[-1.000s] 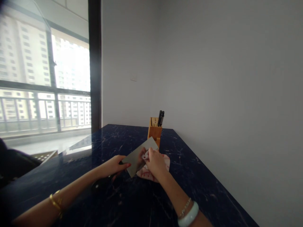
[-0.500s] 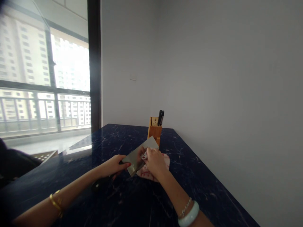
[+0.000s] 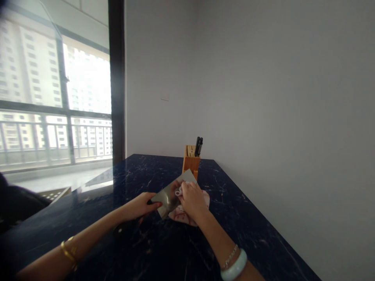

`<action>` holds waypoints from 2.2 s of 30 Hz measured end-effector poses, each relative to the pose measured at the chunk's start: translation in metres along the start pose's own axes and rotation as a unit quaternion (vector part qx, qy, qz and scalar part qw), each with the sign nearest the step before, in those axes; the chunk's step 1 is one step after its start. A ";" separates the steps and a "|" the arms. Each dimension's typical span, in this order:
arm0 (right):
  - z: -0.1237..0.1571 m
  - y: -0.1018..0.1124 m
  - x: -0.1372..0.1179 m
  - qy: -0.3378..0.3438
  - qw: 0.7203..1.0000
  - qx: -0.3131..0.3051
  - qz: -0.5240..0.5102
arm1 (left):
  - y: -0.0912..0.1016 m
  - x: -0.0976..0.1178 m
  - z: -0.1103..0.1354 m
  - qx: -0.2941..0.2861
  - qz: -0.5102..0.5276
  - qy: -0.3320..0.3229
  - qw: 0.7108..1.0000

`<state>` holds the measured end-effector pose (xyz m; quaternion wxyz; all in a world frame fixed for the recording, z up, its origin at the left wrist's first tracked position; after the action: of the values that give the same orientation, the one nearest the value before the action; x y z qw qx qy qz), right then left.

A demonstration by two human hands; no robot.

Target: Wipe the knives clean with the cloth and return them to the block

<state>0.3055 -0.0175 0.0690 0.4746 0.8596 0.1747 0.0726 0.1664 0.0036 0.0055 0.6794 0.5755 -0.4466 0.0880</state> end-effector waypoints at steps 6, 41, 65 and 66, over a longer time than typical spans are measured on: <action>0.000 0.000 0.007 -0.030 0.999 0.004 -0.015 | -0.001 0.007 0.005 -0.015 0.067 0.007 0.998; 0.003 -0.015 0.006 -0.007 0.999 -0.050 -0.005 | 0.006 0.006 0.005 0.020 0.045 0.007 0.999; 0.002 0.036 0.086 -0.186 0.951 0.198 -0.146 | 0.007 -0.004 -0.003 0.033 -0.035 -0.009 0.999; 0.003 0.039 0.084 -0.180 0.948 0.207 -0.162 | 0.007 -0.004 -0.003 0.033 -0.036 -0.009 0.999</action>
<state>0.3935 -0.0076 0.0969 0.3150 0.8978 0.2345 -0.1995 0.1609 0.0103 0.0077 0.6592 0.6139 -0.4281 0.0727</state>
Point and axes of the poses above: each hand's wrist, its own z-axis away from the middle knuckle, its own y-axis out of the back of the hand, x = y × z, the point moved 9 cm from there along -z, towards the middle knuckle, and after that the axes turned 2 degrees about -z, right-handed, at the moved point
